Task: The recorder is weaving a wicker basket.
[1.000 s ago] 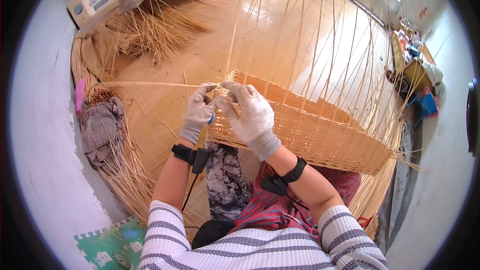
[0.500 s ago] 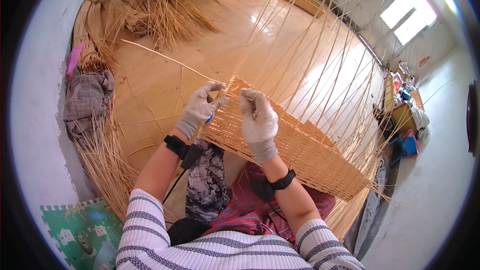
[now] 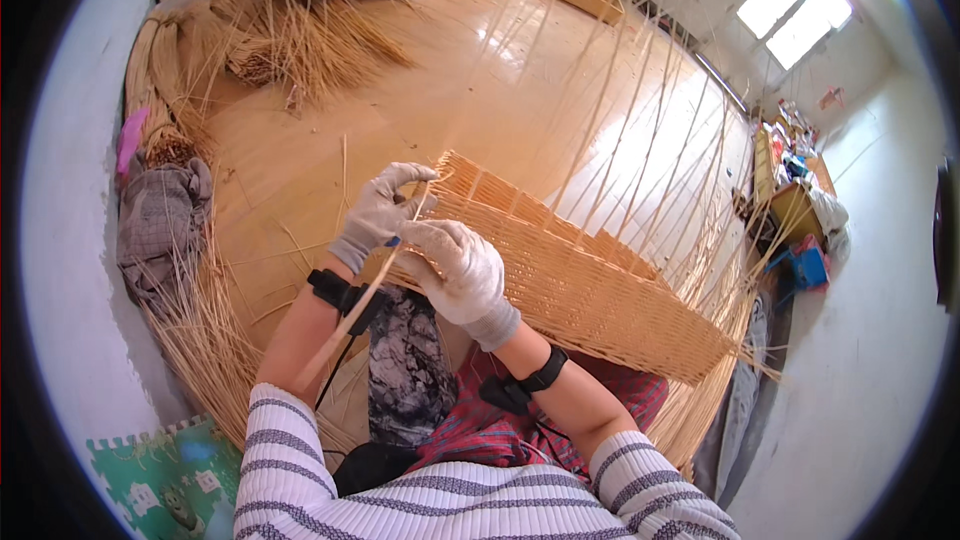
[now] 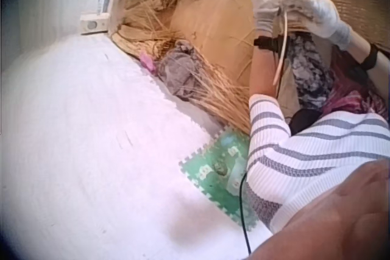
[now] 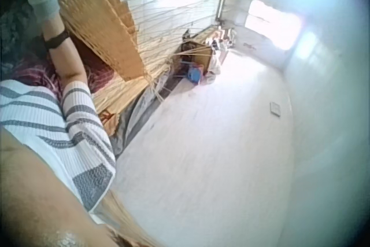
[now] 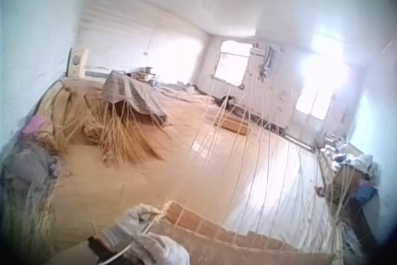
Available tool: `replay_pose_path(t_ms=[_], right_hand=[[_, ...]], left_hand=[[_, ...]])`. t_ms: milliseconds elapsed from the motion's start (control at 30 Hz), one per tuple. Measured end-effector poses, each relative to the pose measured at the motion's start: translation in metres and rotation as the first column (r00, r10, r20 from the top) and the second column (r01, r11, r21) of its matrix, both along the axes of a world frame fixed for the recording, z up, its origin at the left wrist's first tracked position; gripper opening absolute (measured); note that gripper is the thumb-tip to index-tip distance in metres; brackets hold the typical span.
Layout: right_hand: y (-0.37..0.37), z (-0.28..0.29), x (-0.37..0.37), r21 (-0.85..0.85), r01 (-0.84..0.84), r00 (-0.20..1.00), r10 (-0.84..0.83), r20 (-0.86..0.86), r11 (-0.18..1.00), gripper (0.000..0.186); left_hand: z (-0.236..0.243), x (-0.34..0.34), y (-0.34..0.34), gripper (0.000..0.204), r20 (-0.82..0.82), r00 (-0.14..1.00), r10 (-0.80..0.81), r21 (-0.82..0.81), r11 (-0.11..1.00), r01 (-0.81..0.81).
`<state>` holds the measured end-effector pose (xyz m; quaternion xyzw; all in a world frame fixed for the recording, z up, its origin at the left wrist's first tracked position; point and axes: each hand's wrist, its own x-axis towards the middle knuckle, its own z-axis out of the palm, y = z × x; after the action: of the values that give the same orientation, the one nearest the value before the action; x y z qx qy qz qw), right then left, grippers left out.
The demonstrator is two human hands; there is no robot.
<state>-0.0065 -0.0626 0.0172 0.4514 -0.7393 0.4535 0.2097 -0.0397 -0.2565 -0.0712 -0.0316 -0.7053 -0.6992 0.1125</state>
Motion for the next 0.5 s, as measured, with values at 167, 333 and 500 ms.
replay_pose_path(t_ms=[167,333,500], right_hand=[[0.027,-0.02,-0.021,-0.416,0.245,0.9,-0.046,0.434,0.875,0.01],[0.057,-0.042,-0.052,-0.404,0.467,0.596,0.058,0.801,0.787,0.007],[0.054,-0.042,-0.049,-0.424,0.419,0.559,0.14,0.817,0.803,0.016]], left_hand=[[0.001,-0.001,0.001,0.042,-0.036,0.998,0.05,-0.11,0.992,-0.054],[0.009,-0.003,0.002,0.045,0.03,0.997,0.07,-0.211,0.975,-0.062],[0.015,0.002,0.009,0.045,-0.025,0.986,0.166,-0.389,0.907,-0.163]])
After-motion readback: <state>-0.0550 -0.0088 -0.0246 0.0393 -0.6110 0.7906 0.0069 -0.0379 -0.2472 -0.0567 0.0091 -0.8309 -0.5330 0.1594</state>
